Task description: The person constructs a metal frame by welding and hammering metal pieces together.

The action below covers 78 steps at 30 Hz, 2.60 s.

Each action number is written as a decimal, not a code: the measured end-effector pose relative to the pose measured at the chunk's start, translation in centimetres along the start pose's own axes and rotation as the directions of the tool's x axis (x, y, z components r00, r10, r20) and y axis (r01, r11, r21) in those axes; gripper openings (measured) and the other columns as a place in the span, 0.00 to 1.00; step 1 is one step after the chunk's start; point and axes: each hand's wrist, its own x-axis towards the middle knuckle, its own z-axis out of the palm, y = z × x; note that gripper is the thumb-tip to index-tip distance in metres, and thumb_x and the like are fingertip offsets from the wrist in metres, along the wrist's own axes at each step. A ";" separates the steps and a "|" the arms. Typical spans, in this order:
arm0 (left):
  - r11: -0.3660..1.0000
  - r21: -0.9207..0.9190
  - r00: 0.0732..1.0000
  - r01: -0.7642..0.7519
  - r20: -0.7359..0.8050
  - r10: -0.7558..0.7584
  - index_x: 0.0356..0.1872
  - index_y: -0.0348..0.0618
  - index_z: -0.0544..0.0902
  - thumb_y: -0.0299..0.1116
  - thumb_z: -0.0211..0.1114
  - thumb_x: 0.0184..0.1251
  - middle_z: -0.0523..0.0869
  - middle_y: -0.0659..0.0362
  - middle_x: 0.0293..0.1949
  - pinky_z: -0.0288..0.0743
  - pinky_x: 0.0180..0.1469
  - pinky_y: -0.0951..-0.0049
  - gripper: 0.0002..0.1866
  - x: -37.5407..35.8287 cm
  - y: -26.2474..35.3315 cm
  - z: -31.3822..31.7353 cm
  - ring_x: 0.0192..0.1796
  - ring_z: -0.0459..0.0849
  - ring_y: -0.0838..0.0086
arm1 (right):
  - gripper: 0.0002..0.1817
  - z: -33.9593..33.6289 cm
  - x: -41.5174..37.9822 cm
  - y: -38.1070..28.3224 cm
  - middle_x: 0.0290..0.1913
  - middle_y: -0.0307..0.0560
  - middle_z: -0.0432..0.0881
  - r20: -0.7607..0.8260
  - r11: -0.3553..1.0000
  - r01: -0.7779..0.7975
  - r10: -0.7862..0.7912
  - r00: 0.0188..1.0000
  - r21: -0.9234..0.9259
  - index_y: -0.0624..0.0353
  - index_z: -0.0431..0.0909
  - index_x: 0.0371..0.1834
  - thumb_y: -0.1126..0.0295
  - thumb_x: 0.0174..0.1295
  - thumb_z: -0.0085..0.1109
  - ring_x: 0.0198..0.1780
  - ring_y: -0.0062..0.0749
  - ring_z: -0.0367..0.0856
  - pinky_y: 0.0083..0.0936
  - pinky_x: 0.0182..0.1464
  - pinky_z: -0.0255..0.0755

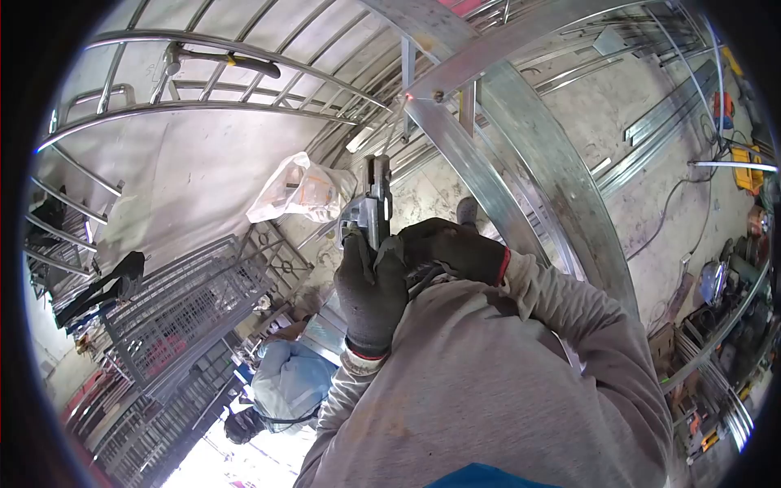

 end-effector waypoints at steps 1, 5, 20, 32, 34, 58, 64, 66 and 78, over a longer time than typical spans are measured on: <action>0.996 -0.081 0.999 0.021 -0.032 -0.024 0.39 0.36 0.76 0.28 0.60 0.78 0.79 0.61 0.28 0.69 0.31 0.73 0.06 0.0 -0.2 0.2 0.30 0.75 0.81 | 0.12 0.0 0.0 0.1 0.47 0.41 0.90 0.009 1.000 -0.003 0.003 1.000 -0.001 0.66 0.87 0.53 0.72 0.78 0.56 0.49 0.22 0.86 0.24 0.58 0.79; 0.999 -0.007 0.994 0.034 -0.104 -0.034 0.37 0.36 0.76 0.30 0.67 0.76 0.80 0.49 0.22 0.72 0.28 0.61 0.10 0.5 0.3 -0.1 0.24 0.81 0.69 | 0.13 0.2 -0.2 -0.3 0.46 0.42 0.90 0.017 0.983 0.088 -0.086 0.996 -0.162 0.66 0.88 0.53 0.71 0.76 0.58 0.49 0.23 0.87 0.25 0.59 0.79; 0.997 0.072 0.999 0.016 -0.053 -0.012 0.47 0.34 0.78 0.29 0.64 0.75 0.82 0.46 0.25 0.78 0.31 0.60 0.09 0.1 -0.4 -0.2 0.28 0.88 0.56 | 0.14 -0.1 0.0 0.0 0.51 0.44 0.91 0.010 1.000 -0.004 0.004 1.000 -0.023 0.65 0.88 0.57 0.69 0.80 0.58 0.52 0.24 0.88 0.26 0.61 0.81; 0.979 0.146 0.987 -0.141 -0.056 0.151 0.46 0.34 0.79 0.32 0.67 0.80 0.85 0.50 0.34 0.76 0.34 0.61 0.10 0.3 -1.2 -0.1 0.31 0.85 0.66 | 0.18 -0.5 -0.3 0.4 0.52 0.42 0.89 0.107 0.878 0.305 -0.286 0.952 -0.369 0.66 0.85 0.64 0.65 0.81 0.60 0.61 0.27 0.86 0.30 0.63 0.83; 0.993 -0.114 0.989 0.028 -0.140 -0.044 0.43 0.36 0.78 0.31 0.68 0.80 0.83 0.53 0.31 0.74 0.32 0.66 0.09 -0.3 -0.5 0.4 0.30 0.82 0.74 | 0.18 -0.5 -0.6 0.4 0.53 0.44 0.88 0.108 0.851 0.352 -0.337 0.935 -0.390 0.66 0.84 0.65 0.66 0.81 0.60 0.61 0.31 0.87 0.33 0.64 0.83; 0.998 0.050 0.998 0.044 -0.034 -0.043 0.39 0.35 0.78 0.30 0.64 0.76 0.77 0.60 0.26 0.69 0.33 0.70 0.08 0.1 0.6 -0.3 0.31 0.73 0.79 | 0.13 -1.0 0.2 1.8 0.47 0.41 0.92 0.010 0.984 -0.077 0.076 0.997 0.158 0.65 0.89 0.56 0.70 0.79 0.59 0.50 0.24 0.89 0.26 0.60 0.81; 0.991 0.121 0.998 -0.057 -0.027 0.061 0.41 0.34 0.77 0.31 0.66 0.74 0.80 0.43 0.25 0.75 0.30 0.60 0.09 0.4 0.2 -0.3 0.25 0.83 0.60 | 0.13 -0.8 0.1 1.9 0.47 0.42 0.92 -0.025 0.948 -0.105 0.118 0.993 0.300 0.65 0.89 0.56 0.70 0.79 0.61 0.49 0.24 0.89 0.25 0.59 0.81; 0.991 0.125 0.998 -0.053 -0.017 0.055 0.42 0.34 0.77 0.31 0.66 0.74 0.80 0.42 0.25 0.75 0.30 0.60 0.10 0.5 0.1 -0.3 0.25 0.84 0.57 | 0.13 -0.8 0.1 1.8 0.47 0.42 0.92 -0.019 0.952 -0.101 0.111 0.994 0.290 0.65 0.89 0.57 0.70 0.79 0.61 0.49 0.24 0.89 0.25 0.59 0.81; 0.982 0.114 0.988 -0.151 -0.027 0.155 0.38 0.38 0.75 0.34 0.68 0.76 0.80 0.45 0.24 0.74 0.29 0.58 0.12 0.8 -0.9 0.0 0.25 0.84 0.50 | 0.16 0.0 -0.3 -1.1 0.50 0.41 0.89 0.014 0.970 -0.166 0.166 0.986 0.177 0.64 0.87 0.57 0.63 0.79 0.62 0.53 0.23 0.87 0.25 0.61 0.83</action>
